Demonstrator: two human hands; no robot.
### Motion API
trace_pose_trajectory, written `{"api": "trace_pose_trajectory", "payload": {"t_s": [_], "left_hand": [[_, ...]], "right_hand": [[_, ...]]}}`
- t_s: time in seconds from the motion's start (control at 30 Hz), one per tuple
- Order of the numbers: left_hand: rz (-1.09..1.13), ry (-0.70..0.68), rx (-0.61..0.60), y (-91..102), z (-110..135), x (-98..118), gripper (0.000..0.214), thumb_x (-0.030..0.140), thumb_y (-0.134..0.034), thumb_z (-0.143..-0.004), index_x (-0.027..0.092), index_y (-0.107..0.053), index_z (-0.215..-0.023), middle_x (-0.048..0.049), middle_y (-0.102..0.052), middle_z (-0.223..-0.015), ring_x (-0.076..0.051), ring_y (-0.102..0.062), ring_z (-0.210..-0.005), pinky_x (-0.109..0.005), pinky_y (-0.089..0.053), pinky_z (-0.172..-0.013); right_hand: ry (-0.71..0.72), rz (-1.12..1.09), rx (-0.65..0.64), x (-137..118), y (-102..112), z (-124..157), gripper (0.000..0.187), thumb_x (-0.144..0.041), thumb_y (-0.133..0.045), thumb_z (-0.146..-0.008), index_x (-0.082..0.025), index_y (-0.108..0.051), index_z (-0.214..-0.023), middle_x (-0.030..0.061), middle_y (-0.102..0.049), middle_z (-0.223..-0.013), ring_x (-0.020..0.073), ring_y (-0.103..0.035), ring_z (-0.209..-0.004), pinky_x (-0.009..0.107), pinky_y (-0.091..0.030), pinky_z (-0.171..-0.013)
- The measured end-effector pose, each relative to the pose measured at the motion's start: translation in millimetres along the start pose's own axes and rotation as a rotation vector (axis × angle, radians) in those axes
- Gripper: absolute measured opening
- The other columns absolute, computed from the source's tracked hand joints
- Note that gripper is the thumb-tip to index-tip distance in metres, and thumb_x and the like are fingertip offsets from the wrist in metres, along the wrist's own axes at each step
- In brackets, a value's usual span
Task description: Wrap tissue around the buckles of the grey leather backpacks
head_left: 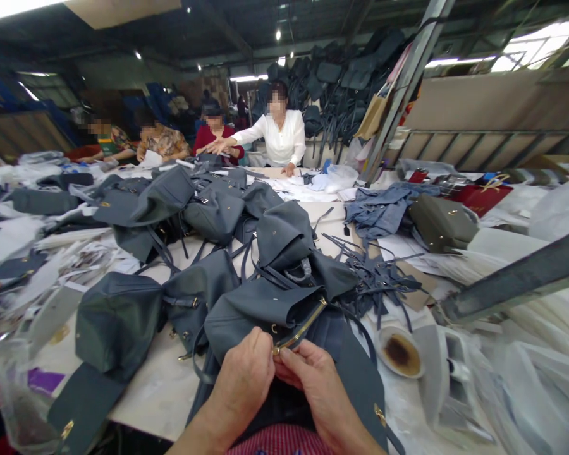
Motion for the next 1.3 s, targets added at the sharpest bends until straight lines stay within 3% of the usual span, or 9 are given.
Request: {"api": "trace_pose_trajectory", "payload": {"t_s": [0.13, 0.23, 0.33, 0.43, 0.57, 0.7, 0.97, 1.1, 1.3], "left_hand": [[0.079, 0.261, -0.082, -1.6, 4, -43, 0.021, 0.012, -0.032, -0.087, 0.023, -0.043, -0.073, -0.0027, -0.057, -0.07, -0.019, -0.059, -0.064, -0.029, -0.045, -0.061], [0.259, 0.367, -0.242, 1.9, 13, -62, 0.02, 0.018, -0.035, -0.088, 0.023, -0.044, -0.071, -0.0009, -0.057, -0.068, -0.017, -0.058, -0.064, -0.028, -0.043, -0.06], [0.411, 0.304, -0.279, 15.8, 17, -48, 0.022, 0.014, -0.036, -0.087, 0.022, -0.049, -0.071, -0.0002, -0.059, -0.07, -0.016, -0.058, -0.067, -0.027, -0.044, -0.063], [0.496, 0.242, -0.122, 29.1, 13, -22, 0.017, 0.014, -0.044, -0.086, 0.021, -0.055, -0.076, -0.0008, -0.06, -0.076, -0.015, -0.059, -0.07, -0.025, -0.045, -0.063], [0.484, 0.142, 0.013, 22.3, 6, 3, 0.008, 0.016, -0.056, -0.085, 0.02, -0.06, -0.08, -0.0023, -0.062, -0.081, -0.016, -0.06, -0.074, -0.023, -0.046, -0.061], [0.474, 0.076, 0.058, 12.0, 3, 5, 0.02, 0.012, -0.048, -0.09, 0.019, -0.059, -0.076, -0.0017, -0.061, -0.075, -0.015, -0.06, -0.071, -0.023, -0.048, -0.065], [0.017, -0.032, 0.117, 4.3, 4, 20, 0.026, 0.004, -0.038, -0.087, 0.021, -0.051, -0.072, -0.0029, -0.058, -0.069, -0.019, -0.057, -0.062, -0.028, -0.048, -0.056], [-0.068, 0.018, 0.065, -8.3, -2, 11, 0.025, 0.0, -0.038, -0.081, 0.02, -0.052, -0.081, -0.0044, -0.061, -0.076, -0.021, -0.061, -0.069, -0.028, -0.05, -0.059], [0.191, 0.291, 0.014, 1.8, -2, -34, 0.024, 0.013, -0.035, -0.092, 0.021, -0.049, -0.073, -0.001, -0.057, -0.068, -0.017, -0.059, -0.063, -0.027, -0.049, -0.059]], "right_hand": [[-0.024, 0.093, 0.102, 3, 15, 0, 0.039, -0.051, -0.079, -0.061, -0.017, -0.072, -0.079, 0.0052, -0.076, -0.077, 0.0181, -0.071, -0.073, 0.027, -0.051, -0.071], [-0.035, 0.108, 0.127, 5, 23, -1, 0.042, -0.054, -0.078, -0.061, -0.017, -0.071, -0.078, 0.0059, -0.076, -0.079, 0.0192, -0.071, -0.075, 0.028, -0.052, -0.071], [-0.033, 0.109, 0.119, 5, 24, -1, 0.041, -0.054, -0.079, -0.06, -0.016, -0.071, -0.076, 0.0056, -0.075, -0.076, 0.0186, -0.07, -0.073, 0.027, -0.051, -0.069], [-0.015, 0.101, 0.108, 4, 20, -1, 0.038, -0.05, -0.079, -0.062, -0.016, -0.071, -0.076, 0.0044, -0.075, -0.074, 0.0164, -0.069, -0.069, 0.025, -0.05, -0.068], [0.046, 0.07, 0.042, 0, 12, -1, 0.031, -0.045, -0.079, -0.065, -0.016, -0.073, -0.077, 0.0016, -0.074, -0.071, 0.0137, -0.065, -0.065, 0.022, -0.048, -0.064], [0.048, 0.044, 0.024, 3, 12, 0, 0.031, -0.044, -0.079, -0.066, -0.017, -0.073, -0.08, 0.0005, -0.073, -0.071, 0.0145, -0.065, -0.066, 0.025, -0.05, -0.069], [0.019, -0.062, 0.035, 10, 9, -2, 0.039, -0.047, -0.083, -0.059, -0.017, -0.073, -0.082, 0.0022, -0.074, -0.072, 0.0195, -0.069, -0.071, 0.033, -0.053, -0.078], [0.0, -0.044, 0.072, 12, 13, -2, 0.036, -0.045, -0.082, -0.06, -0.017, -0.072, -0.08, 0.0034, -0.075, -0.074, 0.0207, -0.07, -0.074, 0.035, -0.053, -0.082], [0.003, 0.042, 0.128, 11, 22, -1, 0.037, -0.047, -0.078, -0.066, -0.016, -0.073, -0.084, 0.007, -0.076, -0.084, 0.0209, -0.071, -0.081, 0.034, -0.054, -0.082]]}}
Point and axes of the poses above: each hand's wrist, its own z-axis away from the middle knuckle, its own y-axis out of the back of the hand, x = y × z, the point moved 7 cm from there along -z, towards the middle knuckle
